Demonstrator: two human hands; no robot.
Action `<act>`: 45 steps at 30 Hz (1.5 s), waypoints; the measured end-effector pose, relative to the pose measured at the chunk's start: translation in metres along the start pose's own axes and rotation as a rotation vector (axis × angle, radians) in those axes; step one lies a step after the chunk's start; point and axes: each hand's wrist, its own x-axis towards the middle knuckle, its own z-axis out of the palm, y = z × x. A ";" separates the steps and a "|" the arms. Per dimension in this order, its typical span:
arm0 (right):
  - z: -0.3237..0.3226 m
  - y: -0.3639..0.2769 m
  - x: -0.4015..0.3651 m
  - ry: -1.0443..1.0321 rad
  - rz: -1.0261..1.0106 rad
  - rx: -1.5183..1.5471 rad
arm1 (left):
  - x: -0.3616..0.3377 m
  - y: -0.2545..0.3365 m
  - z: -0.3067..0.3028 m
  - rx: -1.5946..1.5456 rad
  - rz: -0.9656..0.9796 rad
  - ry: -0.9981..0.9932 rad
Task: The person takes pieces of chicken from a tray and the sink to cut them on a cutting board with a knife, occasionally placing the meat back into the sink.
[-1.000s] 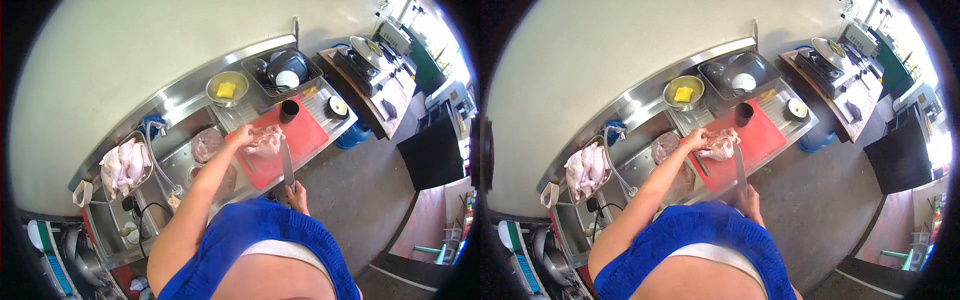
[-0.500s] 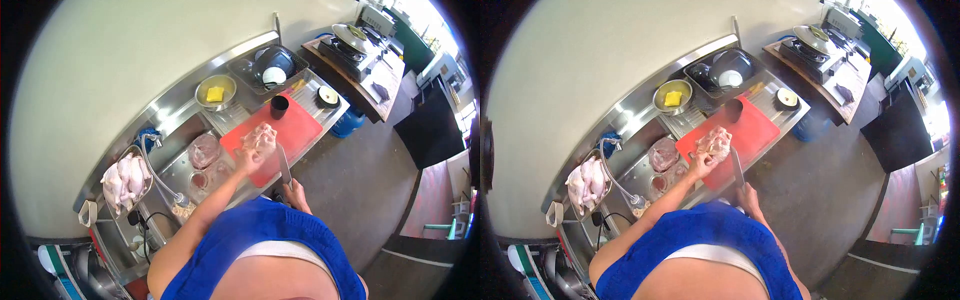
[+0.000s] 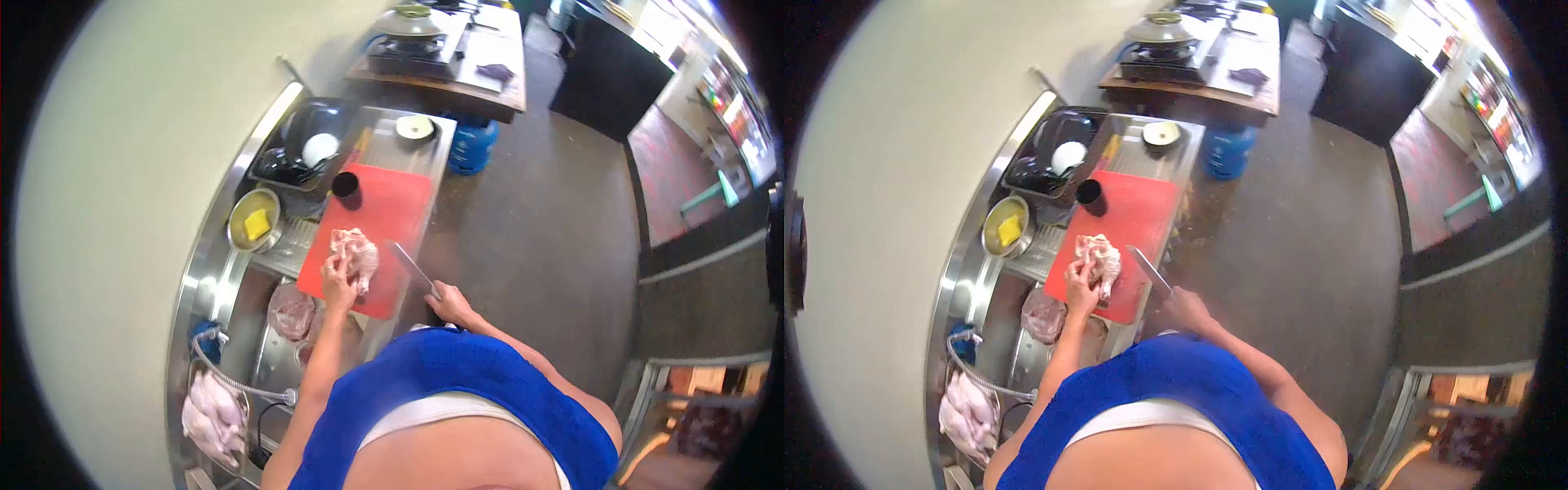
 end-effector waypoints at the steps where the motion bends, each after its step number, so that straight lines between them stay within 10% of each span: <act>1: -0.008 -0.011 -0.006 -0.078 -0.010 -0.059 | -0.001 -0.001 0.002 -0.004 0.017 0.014; 17: 0.036 -0.003 -0.013 0.104 -0.175 0.071 | -0.024 0.012 0.036 0.129 -0.041 0.144; 29: 0.026 -0.015 -0.014 -0.126 -0.124 -0.311 | 0.014 -0.046 0.010 -0.270 0.039 0.180; 38: 0.016 -0.016 -0.016 -0.035 -0.090 -0.359 | 0.021 -0.067 0.002 -0.823 -0.289 -0.120; 45: 0.017 -0.014 -0.010 -0.052 -0.105 -0.325 | 0.008 -0.021 0.004 -0.040 0.012 0.045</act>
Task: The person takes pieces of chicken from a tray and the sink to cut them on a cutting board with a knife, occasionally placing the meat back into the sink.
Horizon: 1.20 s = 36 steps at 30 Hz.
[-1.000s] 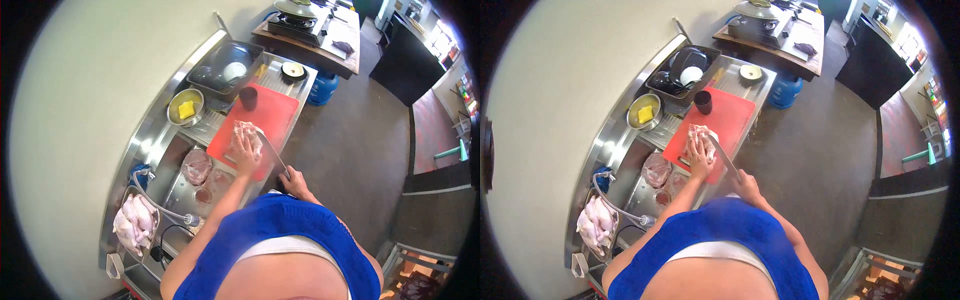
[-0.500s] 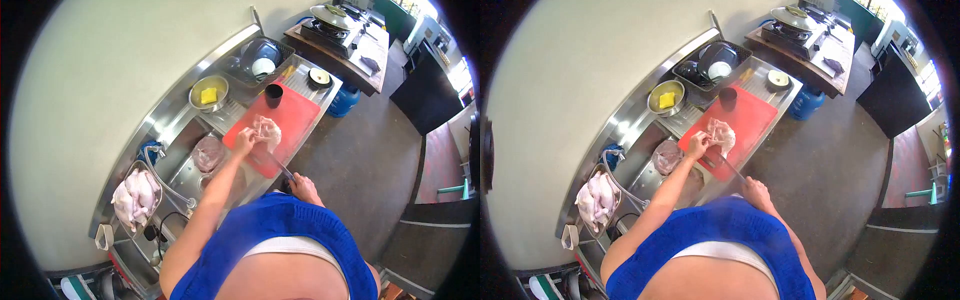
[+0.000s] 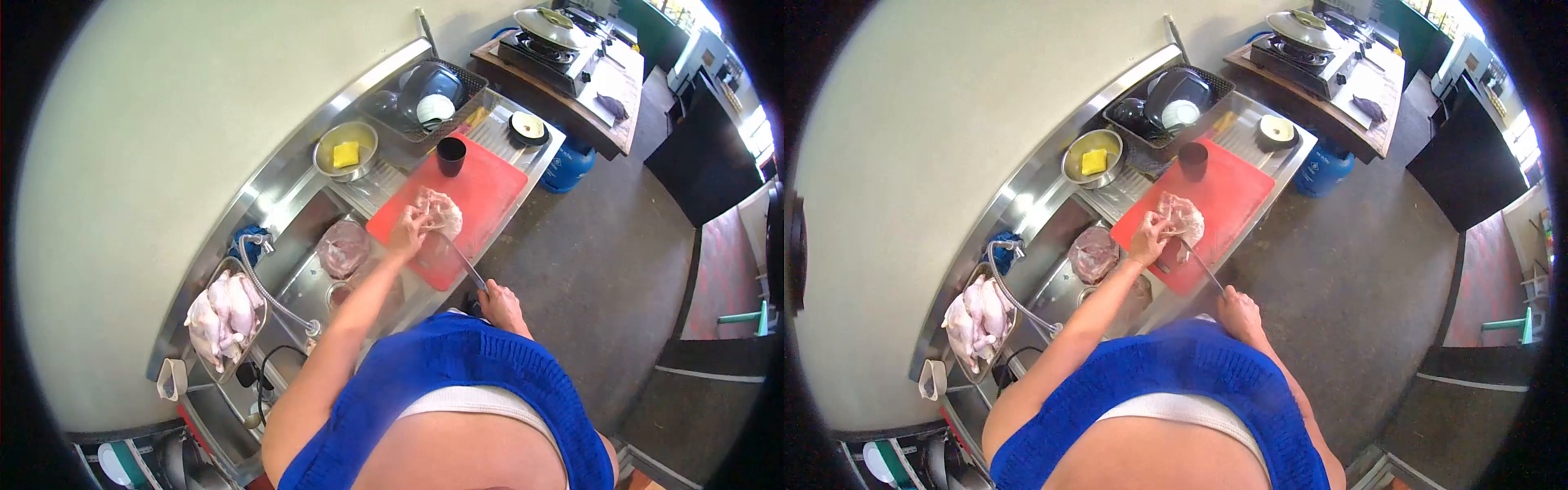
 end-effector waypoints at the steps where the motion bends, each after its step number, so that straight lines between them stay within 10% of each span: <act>1: -0.003 -0.002 0.000 0.003 0.002 0.001 | 0.000 -0.008 0.007 -0.028 0.023 -0.035; 11: -0.018 0.006 0.004 0.055 -0.010 -0.077 | 0.042 -0.013 0.000 0.192 0.253 -0.324; 14: -0.036 0.008 0.009 0.093 -0.004 -0.078 | 0.075 0.014 -0.020 0.079 0.764 -0.091; 16: -0.045 0.009 0.011 0.110 -0.001 -0.074 | 0.092 0.026 -0.022 -0.273 -0.086 -0.837; 17: -0.047 0.009 0.011 0.140 -0.008 -0.035 | 0.096 0.033 -0.024 -0.205 -0.198 -0.887; 23: -0.025 0.009 0.014 0.065 0.039 0.547 | 0.081 -0.016 0.021 -0.282 0.225 -0.549; 36: 0.062 0.029 0.044 0.020 -0.011 0.724 | 0.030 0.037 0.005 -0.239 -0.014 -0.265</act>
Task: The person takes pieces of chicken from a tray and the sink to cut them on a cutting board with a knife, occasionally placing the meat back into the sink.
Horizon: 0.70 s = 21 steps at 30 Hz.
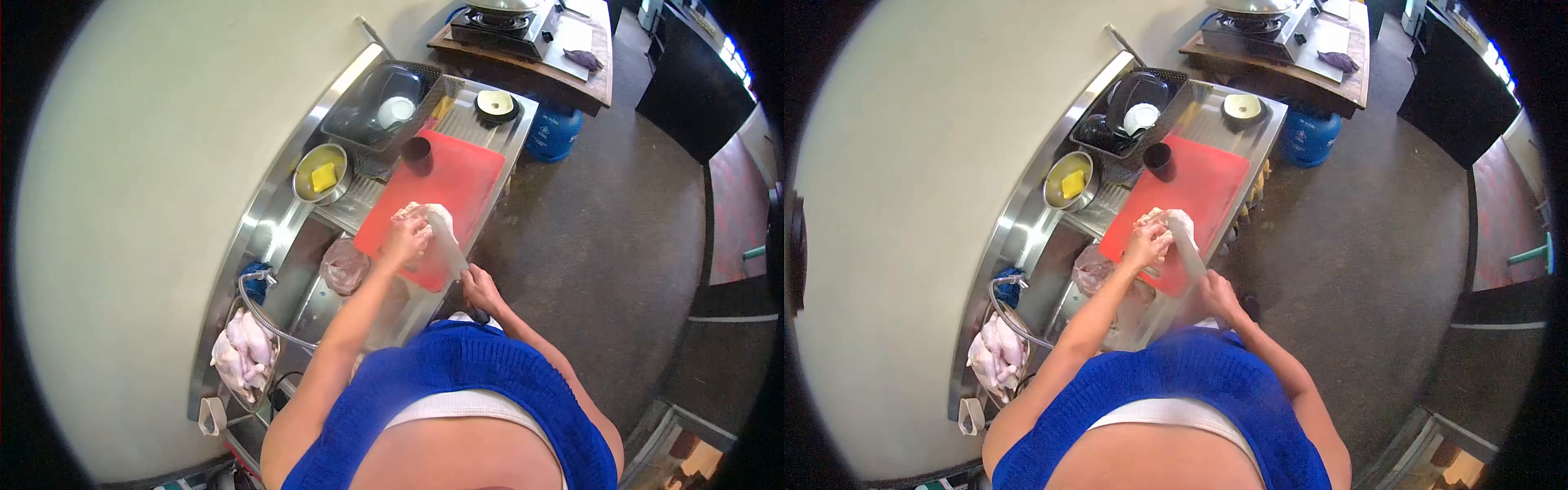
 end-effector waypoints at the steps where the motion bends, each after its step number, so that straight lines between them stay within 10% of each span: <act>1: 0.001 0.002 -0.001 -0.007 -0.015 0.009 | -0.005 0.004 0.002 0.013 -0.052 0.015; 21: 0.005 -0.038 0.028 0.030 -0.078 -0.256 | -0.033 -0.006 0.024 -0.041 -0.080 0.314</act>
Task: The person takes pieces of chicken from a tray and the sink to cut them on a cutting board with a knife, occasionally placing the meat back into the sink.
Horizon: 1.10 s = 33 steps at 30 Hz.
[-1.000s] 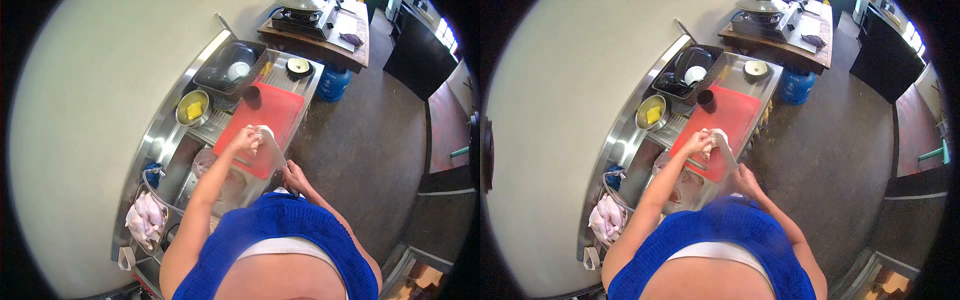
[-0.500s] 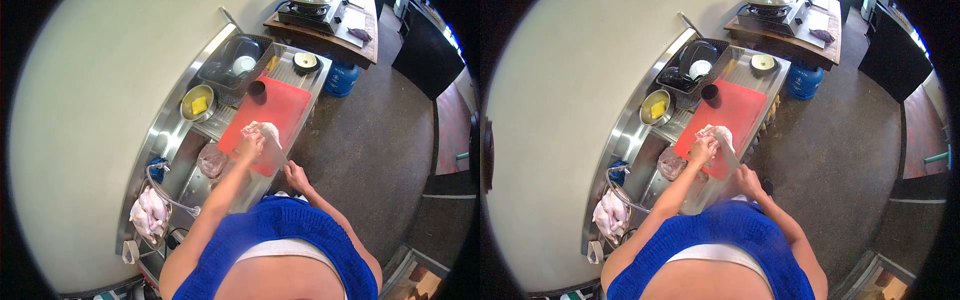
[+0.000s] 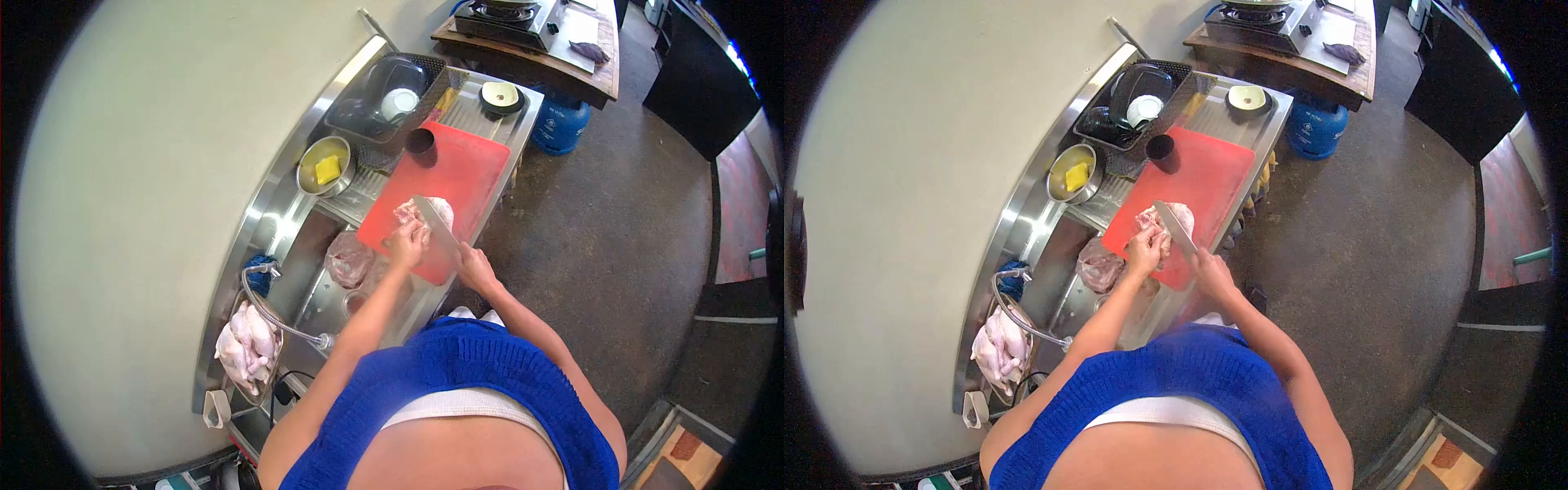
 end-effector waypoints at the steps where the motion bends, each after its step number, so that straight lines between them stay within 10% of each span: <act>1: 0.001 -0.004 0.007 0.009 0.000 -0.050 | -0.001 0.002 0.000 -0.034 -0.027 -0.006; 33: 0.019 0.012 -0.041 -0.088 0.079 0.024 | -0.020 -0.029 0.009 -0.606 -0.376 0.134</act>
